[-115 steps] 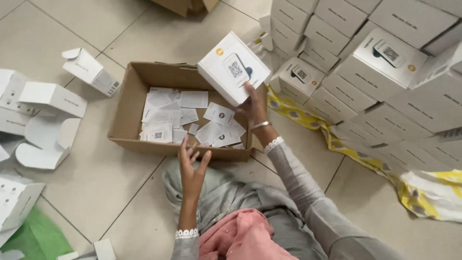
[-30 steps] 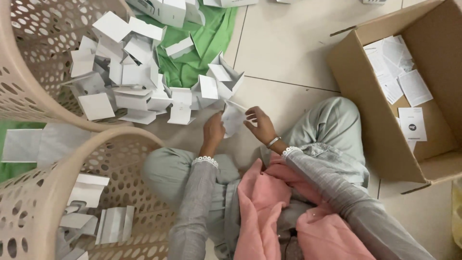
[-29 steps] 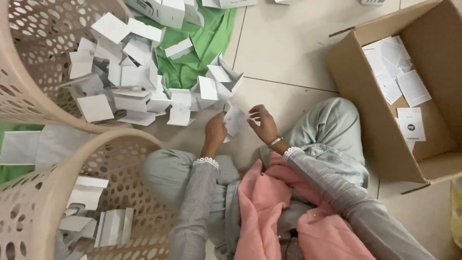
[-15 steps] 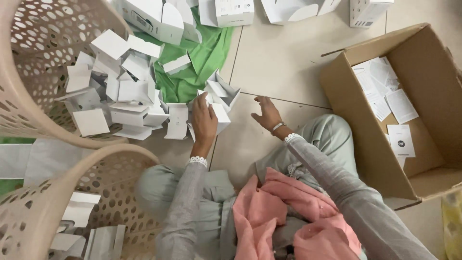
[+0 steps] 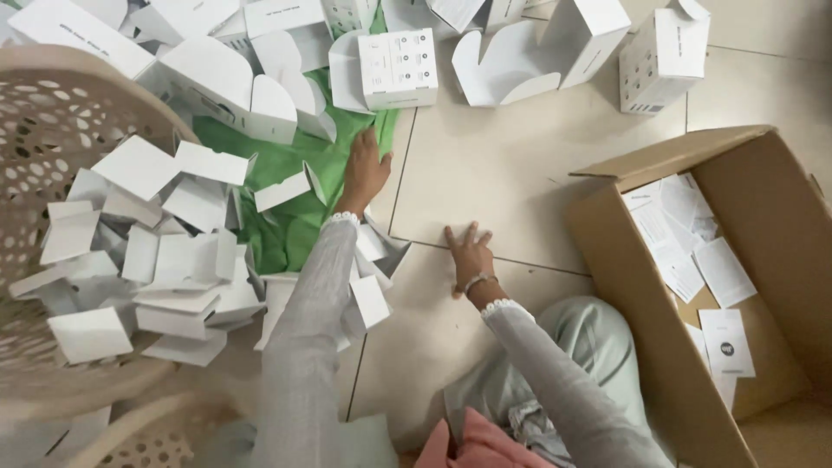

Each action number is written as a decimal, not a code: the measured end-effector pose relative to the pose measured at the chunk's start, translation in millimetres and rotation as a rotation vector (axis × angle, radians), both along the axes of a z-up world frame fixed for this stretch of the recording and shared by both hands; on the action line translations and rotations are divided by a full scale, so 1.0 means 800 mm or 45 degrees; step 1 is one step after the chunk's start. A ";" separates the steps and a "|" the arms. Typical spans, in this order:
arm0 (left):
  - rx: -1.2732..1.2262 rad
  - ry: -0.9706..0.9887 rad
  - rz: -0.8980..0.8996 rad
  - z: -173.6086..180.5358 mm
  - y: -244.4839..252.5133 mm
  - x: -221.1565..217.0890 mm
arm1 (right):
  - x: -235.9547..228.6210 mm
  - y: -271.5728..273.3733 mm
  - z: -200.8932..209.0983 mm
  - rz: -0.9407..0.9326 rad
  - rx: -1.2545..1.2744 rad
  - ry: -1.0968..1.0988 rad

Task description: The person places manuals or papers into white boxes, then closes and stacks the boxes.

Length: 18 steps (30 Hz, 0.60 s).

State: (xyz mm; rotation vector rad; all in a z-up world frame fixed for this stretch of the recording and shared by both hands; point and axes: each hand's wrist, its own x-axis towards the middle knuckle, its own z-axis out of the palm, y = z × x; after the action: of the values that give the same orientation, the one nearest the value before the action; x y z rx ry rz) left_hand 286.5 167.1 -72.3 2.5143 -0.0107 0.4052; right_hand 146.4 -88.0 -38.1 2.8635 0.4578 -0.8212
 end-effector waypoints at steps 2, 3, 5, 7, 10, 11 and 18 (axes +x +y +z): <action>-0.060 -0.033 0.039 -0.030 0.018 0.077 | -0.003 -0.002 0.002 0.026 -0.005 0.015; -0.116 -0.078 0.076 -0.043 0.027 0.119 | -0.002 -0.004 0.003 0.049 -0.004 0.020; -0.182 -0.119 0.187 -0.077 0.037 0.180 | 0.005 -0.004 0.003 0.061 -0.006 0.021; -0.249 -0.151 0.290 -0.080 0.033 0.215 | 0.006 -0.004 0.001 0.063 -0.008 0.031; -0.544 0.114 0.466 -0.040 0.012 0.229 | 0.008 -0.005 -0.004 0.110 -0.072 0.047; -0.604 0.238 0.574 -0.032 0.005 0.228 | 0.008 -0.005 -0.006 0.127 -0.082 0.052; -0.492 0.221 0.686 -0.073 -0.002 0.223 | 0.008 -0.005 -0.001 0.142 -0.078 0.076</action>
State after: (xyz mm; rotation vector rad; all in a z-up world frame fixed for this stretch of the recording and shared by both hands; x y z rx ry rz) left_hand 465.0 165.8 -130.7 2.1292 0.7519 0.3547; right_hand 152.9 -92.1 -39.2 2.7360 0.5826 -0.8868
